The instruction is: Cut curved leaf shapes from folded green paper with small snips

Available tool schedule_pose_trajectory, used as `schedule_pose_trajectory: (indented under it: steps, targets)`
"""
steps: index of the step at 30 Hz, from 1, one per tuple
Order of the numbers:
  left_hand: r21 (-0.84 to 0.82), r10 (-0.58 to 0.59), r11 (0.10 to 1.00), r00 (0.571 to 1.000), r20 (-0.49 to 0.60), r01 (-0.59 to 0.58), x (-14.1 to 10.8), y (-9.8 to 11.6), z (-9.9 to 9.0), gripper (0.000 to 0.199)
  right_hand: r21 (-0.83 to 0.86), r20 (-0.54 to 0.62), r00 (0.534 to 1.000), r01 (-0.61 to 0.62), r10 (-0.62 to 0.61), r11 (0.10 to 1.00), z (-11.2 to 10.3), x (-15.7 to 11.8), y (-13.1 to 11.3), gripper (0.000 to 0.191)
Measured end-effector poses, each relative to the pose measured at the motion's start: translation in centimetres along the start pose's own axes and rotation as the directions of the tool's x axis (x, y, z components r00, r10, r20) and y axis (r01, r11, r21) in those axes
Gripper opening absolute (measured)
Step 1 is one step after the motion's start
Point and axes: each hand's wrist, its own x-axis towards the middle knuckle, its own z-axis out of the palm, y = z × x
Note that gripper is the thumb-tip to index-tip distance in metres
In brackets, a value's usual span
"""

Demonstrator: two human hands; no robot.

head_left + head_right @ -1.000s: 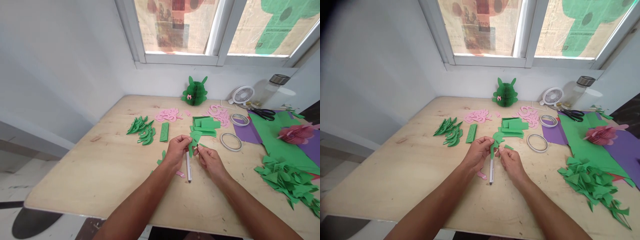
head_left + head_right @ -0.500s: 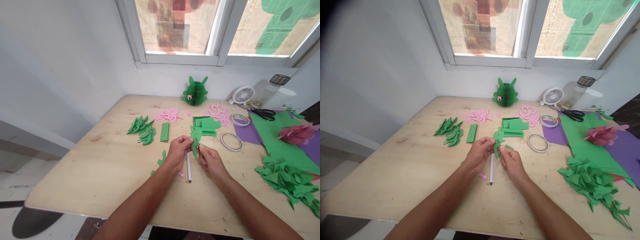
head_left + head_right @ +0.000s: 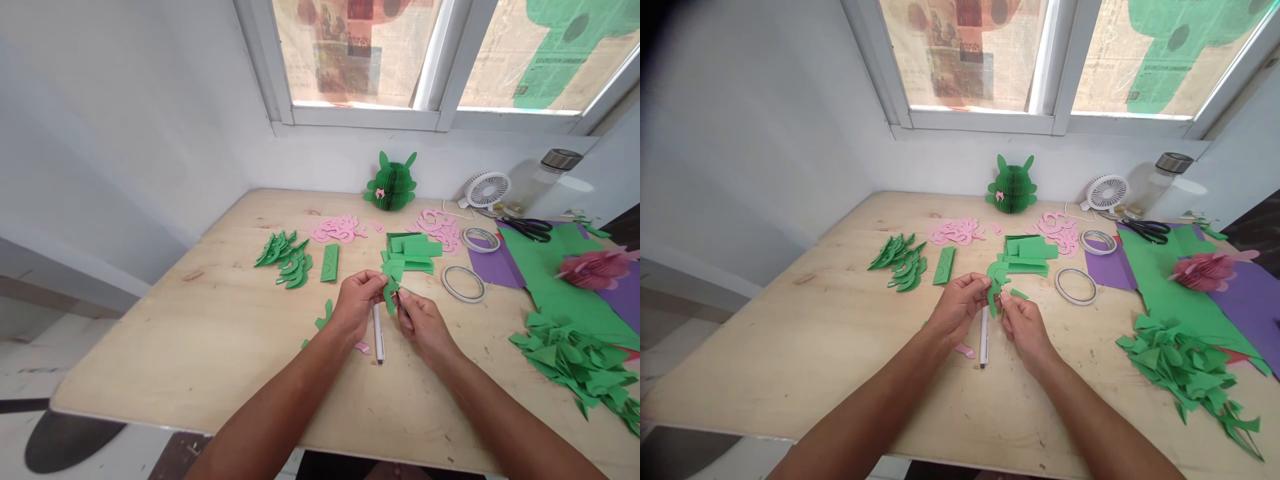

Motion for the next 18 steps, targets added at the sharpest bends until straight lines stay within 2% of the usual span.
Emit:
schedule_pose_trajectory:
  steps: [18]
  targets:
    - [0.018,-0.012,1.0,1.0,0.016,0.012,0.15,0.03,-0.28,0.019,-0.018,-0.007,1.0,0.013,-0.013,1.0,-0.05,-0.09,-0.04,0.042]
